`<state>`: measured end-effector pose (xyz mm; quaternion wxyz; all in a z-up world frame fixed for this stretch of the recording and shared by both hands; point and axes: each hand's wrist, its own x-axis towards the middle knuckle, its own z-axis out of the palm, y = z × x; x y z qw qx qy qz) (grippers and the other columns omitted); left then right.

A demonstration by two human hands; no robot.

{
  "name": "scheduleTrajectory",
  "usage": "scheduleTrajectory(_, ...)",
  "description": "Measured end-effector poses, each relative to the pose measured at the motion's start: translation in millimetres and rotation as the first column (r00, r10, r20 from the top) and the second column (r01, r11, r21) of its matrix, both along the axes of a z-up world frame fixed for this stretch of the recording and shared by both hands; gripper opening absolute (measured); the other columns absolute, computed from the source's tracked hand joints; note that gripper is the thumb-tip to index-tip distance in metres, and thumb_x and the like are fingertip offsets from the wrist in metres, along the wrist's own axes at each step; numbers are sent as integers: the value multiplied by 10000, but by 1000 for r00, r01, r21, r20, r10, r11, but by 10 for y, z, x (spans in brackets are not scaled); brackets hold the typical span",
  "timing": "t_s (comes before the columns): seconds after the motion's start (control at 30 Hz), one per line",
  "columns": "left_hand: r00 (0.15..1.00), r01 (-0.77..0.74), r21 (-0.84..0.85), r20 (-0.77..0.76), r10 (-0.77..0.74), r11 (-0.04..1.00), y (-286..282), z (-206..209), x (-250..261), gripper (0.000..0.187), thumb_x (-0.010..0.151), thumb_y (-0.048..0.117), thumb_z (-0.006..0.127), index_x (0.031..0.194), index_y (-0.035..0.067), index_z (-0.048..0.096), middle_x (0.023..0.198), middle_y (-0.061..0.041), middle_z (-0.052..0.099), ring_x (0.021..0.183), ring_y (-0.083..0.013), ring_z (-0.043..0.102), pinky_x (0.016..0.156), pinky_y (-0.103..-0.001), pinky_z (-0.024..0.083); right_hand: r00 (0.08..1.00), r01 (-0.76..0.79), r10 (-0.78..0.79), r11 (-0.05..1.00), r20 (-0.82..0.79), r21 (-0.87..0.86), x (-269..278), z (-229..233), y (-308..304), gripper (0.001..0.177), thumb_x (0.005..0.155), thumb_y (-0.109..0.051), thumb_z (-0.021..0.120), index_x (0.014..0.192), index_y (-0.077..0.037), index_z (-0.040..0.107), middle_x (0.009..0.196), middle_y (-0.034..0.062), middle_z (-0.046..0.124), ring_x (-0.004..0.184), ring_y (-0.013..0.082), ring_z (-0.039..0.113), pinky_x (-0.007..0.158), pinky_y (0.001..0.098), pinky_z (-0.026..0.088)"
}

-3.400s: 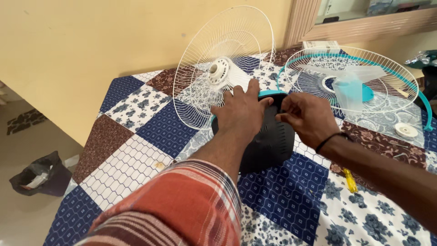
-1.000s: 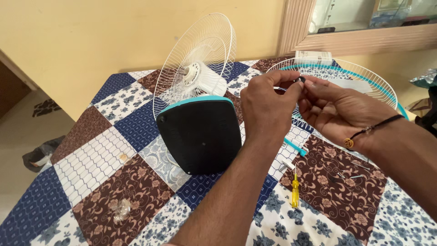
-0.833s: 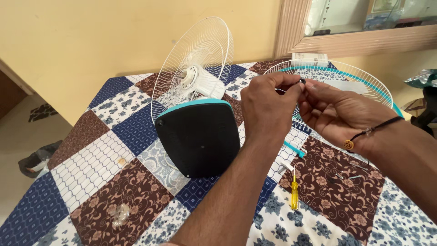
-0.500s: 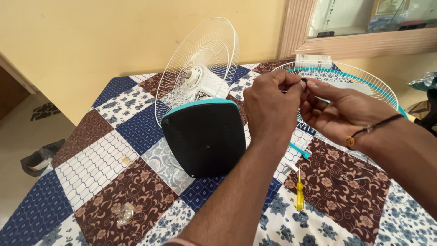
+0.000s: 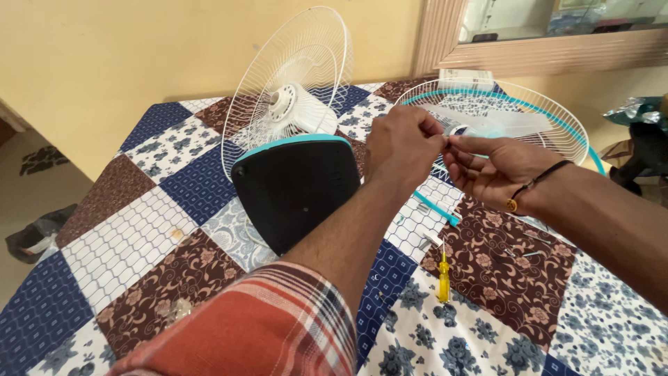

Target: The person uses a screwdriver to tighten screws on the back of a small fan base. They remove and replace screws at multiple positions while holding the fan steady on a patterned tablecloth.

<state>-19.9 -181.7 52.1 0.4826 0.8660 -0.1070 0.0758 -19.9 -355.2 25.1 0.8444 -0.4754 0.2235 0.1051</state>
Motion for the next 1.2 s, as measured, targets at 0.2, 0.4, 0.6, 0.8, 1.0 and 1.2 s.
scheduleTrajectory(0.2,999,-45,-83,-20,44,996,2,-198,-1,63,816,176,796,843,123,775,810,-20,782,741,-134,754,696,-325,608,1000,5,-9,975,-18,-221,-68,-245,-286,194,970,-122,661,1126,-8,645,1046,46,653,901,110,641,783,214,558)
scheduleTrajectory(0.4,988,-81,-249,-151,44,965,-74,-418,19,99,803,136,806,868,89,748,749,-14,770,666,-101,742,641,-281,591,987,130,-149,955,-53,-267,-182,-865,-841,129,981,-108,633,1095,-49,618,1017,64,643,884,136,635,778,260,553)
scheduleTrajectory(0.6,978,-41,-355,-204,-35,934,-223,-771,-49,106,802,117,798,880,69,746,751,-13,768,660,-97,739,629,-273,590,975,123,-164,961,-152,-248,-470,-1514,-1521,140,1008,-133,611,1062,-7,641,1014,104,692,857,163,631,755,267,545)
scheduleTrajectory(0.8,949,-37,-333,-308,-72,942,-479,-1087,-161,103,802,95,805,883,56,755,757,-27,772,648,-111,730,615,-256,586,960,167,-234,920,-154,-354,-812,-1751,-1612,76,992,-83,617,1015,-19,652,959,99,687,847,191,680,742,273,574)
scheduleTrajectory(1.0,878,-32,-273,-468,-103,961,-590,-1259,-225,106,819,108,777,915,93,737,790,-9,759,670,-89,727,570,-298,623,949,137,-272,810,-159,-570,-842,-1718,-1378,68,958,-48,690,949,-8,636,956,107,698,817,180,703,730,285,601)
scheduleTrajectory(1.2,914,-55,-189,-406,-27,981,-546,-1393,-227,114,791,144,817,882,95,767,801,-16,782,690,-116,739,644,-287,600,992,-21,-82,624,-93,-781,-535,-1812,-1308,110,946,-40,736,883,44,703,805,147,700,646,184,587,555,304,484)
